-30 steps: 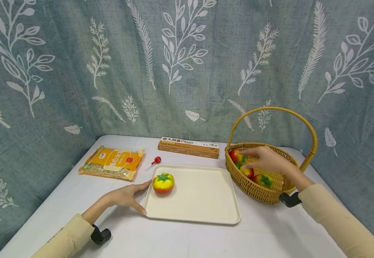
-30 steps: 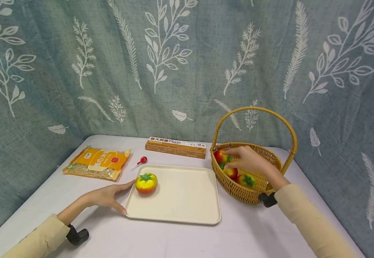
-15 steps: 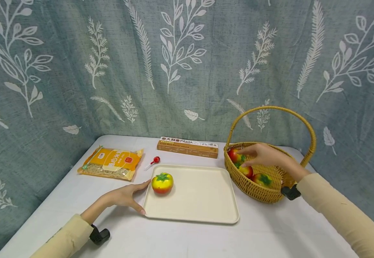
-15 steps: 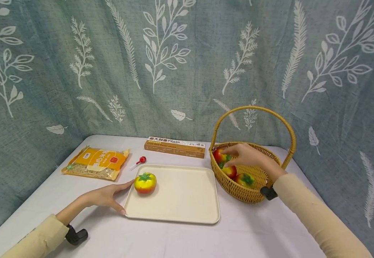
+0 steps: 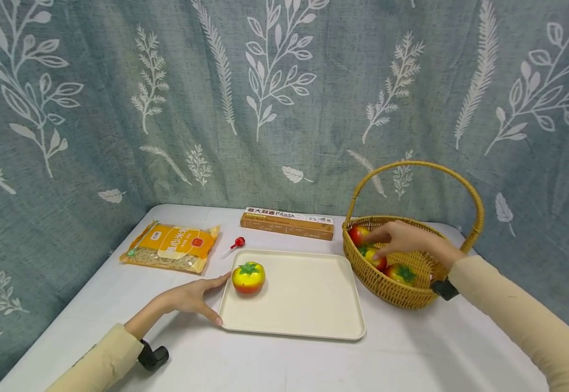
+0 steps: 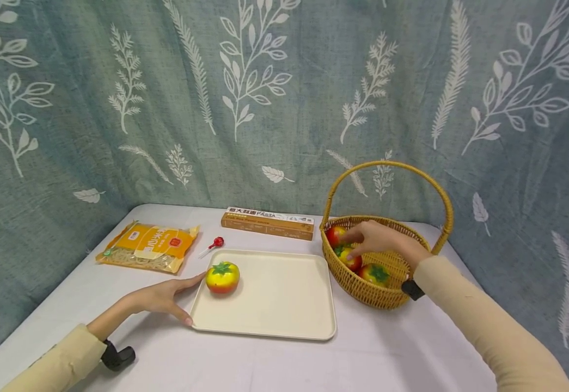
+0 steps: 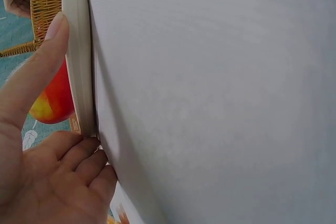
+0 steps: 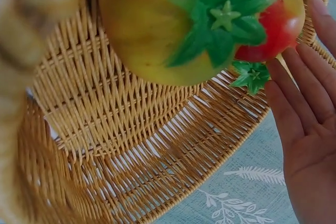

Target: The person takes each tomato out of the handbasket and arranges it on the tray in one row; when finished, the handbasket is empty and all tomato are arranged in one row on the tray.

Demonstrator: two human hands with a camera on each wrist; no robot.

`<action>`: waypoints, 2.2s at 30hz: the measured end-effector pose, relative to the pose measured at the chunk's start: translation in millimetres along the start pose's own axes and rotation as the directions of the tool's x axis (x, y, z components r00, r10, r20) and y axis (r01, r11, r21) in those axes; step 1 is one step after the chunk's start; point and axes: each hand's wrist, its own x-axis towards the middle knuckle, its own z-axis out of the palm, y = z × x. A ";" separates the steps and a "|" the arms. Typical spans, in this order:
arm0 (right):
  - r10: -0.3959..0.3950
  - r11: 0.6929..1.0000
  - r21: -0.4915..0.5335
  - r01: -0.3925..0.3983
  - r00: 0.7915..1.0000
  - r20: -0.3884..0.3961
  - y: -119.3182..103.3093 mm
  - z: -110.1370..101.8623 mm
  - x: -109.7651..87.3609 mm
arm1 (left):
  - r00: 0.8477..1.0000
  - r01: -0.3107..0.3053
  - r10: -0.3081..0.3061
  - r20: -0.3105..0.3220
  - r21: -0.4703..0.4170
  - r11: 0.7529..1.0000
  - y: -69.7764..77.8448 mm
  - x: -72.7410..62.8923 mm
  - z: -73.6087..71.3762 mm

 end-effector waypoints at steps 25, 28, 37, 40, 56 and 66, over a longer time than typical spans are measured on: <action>0.041 0.992 -0.122 -0.032 0.997 0.066 9.2 -0.2 0.8 | 1.000 -0.018 0.018 0.003 -0.008 1.000 0.3 -1.4 -0.2; 0.041 0.990 -0.134 -0.033 0.998 0.057 7.4 -1.7 -1.1 | 1.000 -0.018 0.018 0.004 -0.007 1.000 -0.2 -1.2 0.1; 0.049 0.991 -0.123 -0.046 0.998 0.028 3.7 -7.9 -7.6 | 1.000 -0.008 0.008 0.001 -0.012 1.000 0.5 -1.1 0.1; 0.050 0.992 -0.113 -0.049 0.999 0.009 2.9 -9.2 -10.4 | 1.000 -0.006 0.006 0.002 -0.012 1.000 0.2 -0.7 0.3; 0.006 1.000 -0.019 -0.008 0.998 -0.066 3.8 -9.8 -28.4 | 1.000 -0.010 0.010 0.000 -0.010 1.000 0.9 -1.8 0.1; -0.036 0.999 0.016 0.038 0.989 -0.142 -3.6 -9.5 -37.7 | 1.000 -0.009 0.009 -0.002 -0.006 1.000 0.4 -1.2 0.1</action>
